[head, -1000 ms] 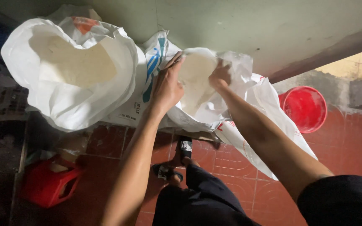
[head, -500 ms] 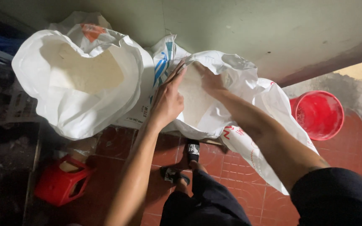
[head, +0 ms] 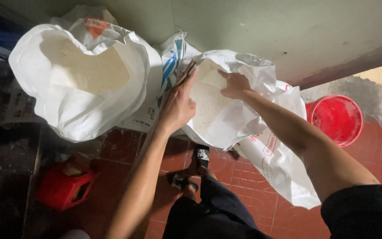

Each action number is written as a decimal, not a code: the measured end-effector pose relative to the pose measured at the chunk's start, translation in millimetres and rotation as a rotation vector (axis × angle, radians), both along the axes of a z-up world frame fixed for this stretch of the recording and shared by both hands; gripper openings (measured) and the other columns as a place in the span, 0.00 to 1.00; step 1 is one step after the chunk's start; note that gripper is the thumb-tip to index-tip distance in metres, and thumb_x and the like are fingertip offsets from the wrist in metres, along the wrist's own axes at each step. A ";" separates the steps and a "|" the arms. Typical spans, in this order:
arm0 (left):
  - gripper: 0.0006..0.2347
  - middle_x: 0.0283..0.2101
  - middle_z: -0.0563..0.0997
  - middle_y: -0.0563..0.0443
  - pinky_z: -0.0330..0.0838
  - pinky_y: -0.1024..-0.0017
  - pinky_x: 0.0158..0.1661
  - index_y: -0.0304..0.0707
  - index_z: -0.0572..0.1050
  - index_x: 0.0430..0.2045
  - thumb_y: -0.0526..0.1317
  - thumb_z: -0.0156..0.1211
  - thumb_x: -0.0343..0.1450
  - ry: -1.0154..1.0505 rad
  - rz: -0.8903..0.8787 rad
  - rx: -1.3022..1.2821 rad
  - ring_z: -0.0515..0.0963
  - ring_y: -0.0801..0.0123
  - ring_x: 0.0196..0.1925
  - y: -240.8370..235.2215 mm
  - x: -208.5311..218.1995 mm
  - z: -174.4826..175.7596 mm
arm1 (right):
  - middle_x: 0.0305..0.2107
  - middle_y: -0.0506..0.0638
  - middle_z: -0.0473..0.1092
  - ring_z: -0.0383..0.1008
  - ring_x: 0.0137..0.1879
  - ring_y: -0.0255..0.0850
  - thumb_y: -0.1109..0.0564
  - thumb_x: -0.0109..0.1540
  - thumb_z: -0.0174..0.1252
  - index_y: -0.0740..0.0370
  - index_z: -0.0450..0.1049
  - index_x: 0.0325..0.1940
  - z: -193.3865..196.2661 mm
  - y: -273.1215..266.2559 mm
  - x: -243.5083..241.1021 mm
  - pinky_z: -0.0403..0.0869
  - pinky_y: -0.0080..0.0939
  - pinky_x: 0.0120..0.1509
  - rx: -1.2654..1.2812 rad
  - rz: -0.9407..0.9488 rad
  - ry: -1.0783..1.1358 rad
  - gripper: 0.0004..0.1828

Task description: The person scoops flour from a large sack into a red bucket using a white scoop, then carries the bucket to a large industrial mixer and pours the flour into it. The person repeats this process multiple times, returning to the sack to refill the bucket and then pouring it into the mixer.

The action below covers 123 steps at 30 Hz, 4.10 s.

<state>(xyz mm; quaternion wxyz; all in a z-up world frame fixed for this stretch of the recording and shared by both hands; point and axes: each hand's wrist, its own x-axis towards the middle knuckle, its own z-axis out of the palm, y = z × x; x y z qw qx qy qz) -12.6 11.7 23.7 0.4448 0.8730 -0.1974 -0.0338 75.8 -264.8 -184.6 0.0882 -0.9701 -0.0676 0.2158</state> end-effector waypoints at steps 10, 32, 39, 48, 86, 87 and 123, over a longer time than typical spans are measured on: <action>0.37 0.74 0.60 0.32 0.50 0.60 0.76 0.29 0.53 0.72 0.23 0.56 0.63 -0.088 -0.003 -0.182 0.59 0.46 0.77 -8.3 2.7 -18.9 | 0.45 0.57 0.77 0.78 0.47 0.47 0.49 0.50 0.66 0.55 0.75 0.65 -100.9 -19.7 -3.3 0.77 0.48 0.52 0.604 -0.499 0.373 0.37; 0.25 0.75 0.53 0.29 0.68 0.56 0.63 0.36 0.74 0.56 0.21 0.55 0.63 -0.016 0.235 0.504 0.70 0.40 0.66 -37.8 4.4 38.4 | 0.43 0.58 0.71 0.76 0.43 0.53 0.61 0.59 0.54 0.58 0.64 0.69 -64.4 -23.7 -53.0 0.80 0.56 0.43 1.178 -0.865 0.689 0.32; 0.12 0.58 0.80 0.31 0.73 0.55 0.62 0.30 0.81 0.46 0.31 0.57 0.71 0.280 -0.274 0.691 0.78 0.43 0.64 -133.1 19.5 -17.8 | 0.41 0.59 0.68 0.77 0.39 0.52 0.60 0.63 0.52 0.68 0.60 0.67 -28.6 -30.3 -77.5 0.85 0.63 0.44 1.506 -1.006 0.611 0.27; 0.37 0.77 0.46 0.45 0.52 0.49 0.69 0.41 0.51 0.71 0.26 0.59 0.65 0.099 -0.187 0.671 0.48 0.50 0.77 -154.7 92.0 -28.7 | 0.39 0.60 0.71 0.74 0.36 0.49 0.58 0.63 0.52 0.66 0.68 0.57 -4.2 -38.5 -102.3 0.77 0.48 0.36 1.408 -1.064 0.347 0.19; 0.42 0.76 0.59 0.49 0.31 0.49 0.71 0.47 0.38 0.74 0.72 0.15 0.68 0.529 -0.180 -0.257 0.40 0.56 0.80 -137.3 64.6 8.4 | 0.50 0.71 0.70 0.79 0.47 0.63 0.61 0.62 0.43 0.82 0.57 0.62 146.1 -130.8 -252.9 0.78 0.64 0.57 1.711 -1.334 0.103 0.27; 0.41 0.75 0.59 0.48 0.31 0.50 0.71 0.47 0.38 0.74 0.72 0.16 0.68 0.524 -0.178 -0.283 0.40 0.56 0.79 -140.7 56.2 14.1 | 0.49 0.72 0.70 0.80 0.46 0.63 0.61 0.61 0.43 0.81 0.57 0.62 144.7 -142.9 -257.1 0.79 0.64 0.56 1.715 -1.359 0.082 0.27; 0.30 0.78 0.49 0.39 0.51 0.61 0.71 0.42 0.44 0.75 0.56 0.33 0.78 0.641 0.415 -0.588 0.55 0.50 0.77 -677.3 -61.3 -273.0 | 0.31 0.49 0.67 0.62 0.25 0.34 0.66 0.55 0.48 0.54 0.72 0.67 -213.6 -612.7 -302.9 0.79 0.44 0.30 1.515 -1.740 -0.169 0.35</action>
